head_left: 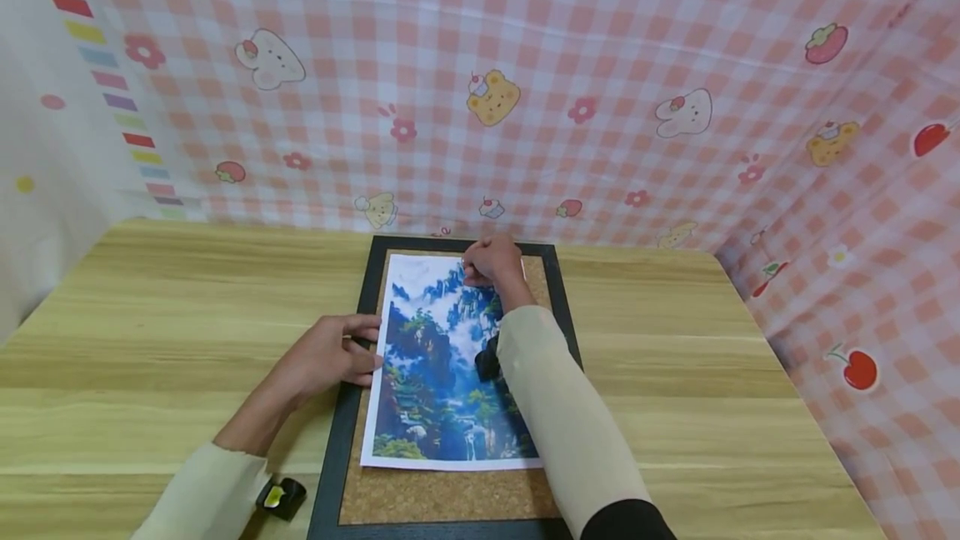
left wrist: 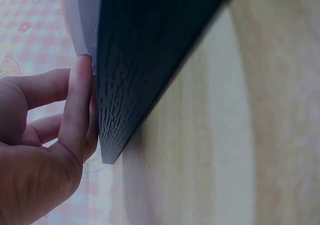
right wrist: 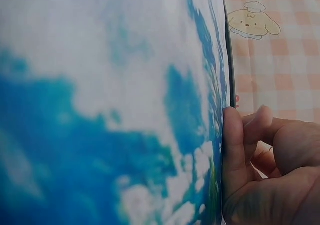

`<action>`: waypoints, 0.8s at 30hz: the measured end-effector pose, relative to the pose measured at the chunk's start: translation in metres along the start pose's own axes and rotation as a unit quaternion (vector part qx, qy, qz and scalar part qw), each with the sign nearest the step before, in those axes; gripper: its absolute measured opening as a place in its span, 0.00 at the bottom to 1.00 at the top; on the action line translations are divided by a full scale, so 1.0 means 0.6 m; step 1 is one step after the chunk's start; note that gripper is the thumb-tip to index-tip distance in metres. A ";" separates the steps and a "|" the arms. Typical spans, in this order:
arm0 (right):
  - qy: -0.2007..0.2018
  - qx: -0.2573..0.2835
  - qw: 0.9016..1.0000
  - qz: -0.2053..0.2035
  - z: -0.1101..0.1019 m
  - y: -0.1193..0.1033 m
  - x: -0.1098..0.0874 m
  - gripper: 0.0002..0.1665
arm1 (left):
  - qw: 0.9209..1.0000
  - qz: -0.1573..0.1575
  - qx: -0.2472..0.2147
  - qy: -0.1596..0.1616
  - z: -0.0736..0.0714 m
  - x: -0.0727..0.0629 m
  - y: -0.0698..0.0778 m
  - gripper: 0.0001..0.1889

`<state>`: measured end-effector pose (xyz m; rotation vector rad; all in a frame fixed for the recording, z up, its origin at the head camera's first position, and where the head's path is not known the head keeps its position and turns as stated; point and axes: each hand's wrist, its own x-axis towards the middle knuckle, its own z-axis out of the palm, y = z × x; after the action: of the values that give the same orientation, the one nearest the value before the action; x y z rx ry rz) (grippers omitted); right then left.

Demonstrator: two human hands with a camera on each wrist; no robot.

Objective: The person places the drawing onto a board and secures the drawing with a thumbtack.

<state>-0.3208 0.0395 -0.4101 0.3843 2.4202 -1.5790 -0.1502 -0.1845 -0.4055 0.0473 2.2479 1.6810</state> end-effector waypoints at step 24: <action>-0.014 -0.048 0.999 -0.017 0.004 -0.011 -0.003 0.09 | 1.000 0.011 0.009 0.002 -0.001 0.000 0.000 0.31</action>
<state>-0.3212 0.0346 -0.4050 0.3033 2.4825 -1.4637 -0.1502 -0.1849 -0.4057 0.0726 2.2731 1.6738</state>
